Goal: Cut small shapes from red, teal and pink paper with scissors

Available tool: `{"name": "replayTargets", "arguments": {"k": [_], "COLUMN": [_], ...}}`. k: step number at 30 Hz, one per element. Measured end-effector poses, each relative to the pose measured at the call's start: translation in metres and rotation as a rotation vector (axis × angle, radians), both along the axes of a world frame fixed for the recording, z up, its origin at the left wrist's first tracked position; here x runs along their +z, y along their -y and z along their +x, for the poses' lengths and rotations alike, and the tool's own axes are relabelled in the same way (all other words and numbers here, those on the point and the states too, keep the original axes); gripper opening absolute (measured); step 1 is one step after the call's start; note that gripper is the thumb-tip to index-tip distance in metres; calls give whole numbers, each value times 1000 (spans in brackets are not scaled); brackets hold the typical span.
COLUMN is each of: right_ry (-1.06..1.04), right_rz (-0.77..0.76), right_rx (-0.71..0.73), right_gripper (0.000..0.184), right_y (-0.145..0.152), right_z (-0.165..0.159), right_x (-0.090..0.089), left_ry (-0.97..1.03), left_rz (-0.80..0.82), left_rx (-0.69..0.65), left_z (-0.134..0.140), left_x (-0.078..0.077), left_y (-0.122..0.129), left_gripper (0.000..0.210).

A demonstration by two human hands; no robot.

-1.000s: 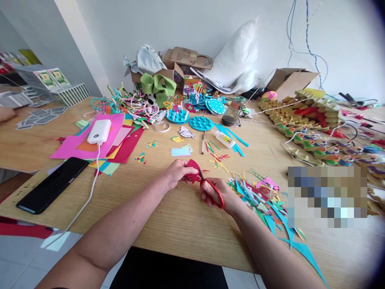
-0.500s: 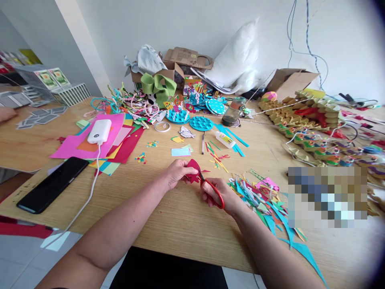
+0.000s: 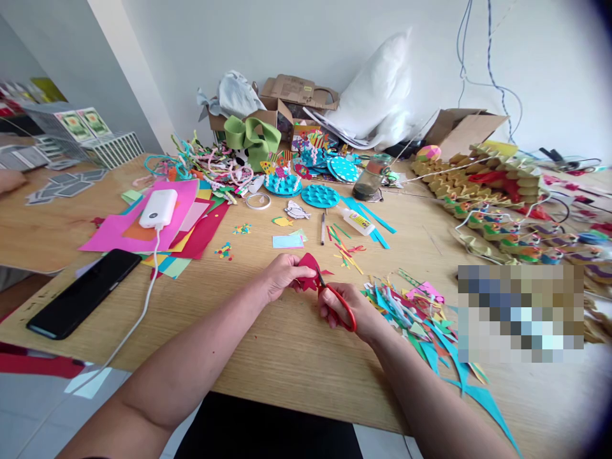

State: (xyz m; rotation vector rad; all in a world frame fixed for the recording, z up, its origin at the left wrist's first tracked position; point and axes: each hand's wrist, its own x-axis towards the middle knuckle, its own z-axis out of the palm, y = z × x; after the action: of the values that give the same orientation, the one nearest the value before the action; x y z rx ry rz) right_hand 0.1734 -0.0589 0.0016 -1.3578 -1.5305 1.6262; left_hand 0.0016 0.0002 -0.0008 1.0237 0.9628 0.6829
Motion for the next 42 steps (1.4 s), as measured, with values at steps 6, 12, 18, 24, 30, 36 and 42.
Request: {"name": "replayTargets", "arguments": {"k": [6,12,18,24,30,36,42], "right_ry": [7,14,22,25,11,-1,7], "right_rz": [-3,-9,-12,-11,-10,-22,-22], "right_rx": [-10,-29,-40,-32,-21,-25,-32], "right_gripper": [59,58,61,59,57,58,57], "right_y": [0,-1,1,1,0,0,1], "right_z": [1,1,0,0,1,0,1], "right_x": [-3,-4,-1,-1,-3,-4,-3], "left_ry": [-1,4,3,13,23,18,17], "left_rz": [2,-1,-20,-14,-8,3,-4], "left_rx": [3,11,11,26,1,3,2], "left_z": [0,1,0,0,1,0,0], "left_x": [-1,-2,1,4,0,1,1], "left_y": [0,-1,0,1,0,0,0], "left_gripper": [23,22,23,21,21,21,21]}}
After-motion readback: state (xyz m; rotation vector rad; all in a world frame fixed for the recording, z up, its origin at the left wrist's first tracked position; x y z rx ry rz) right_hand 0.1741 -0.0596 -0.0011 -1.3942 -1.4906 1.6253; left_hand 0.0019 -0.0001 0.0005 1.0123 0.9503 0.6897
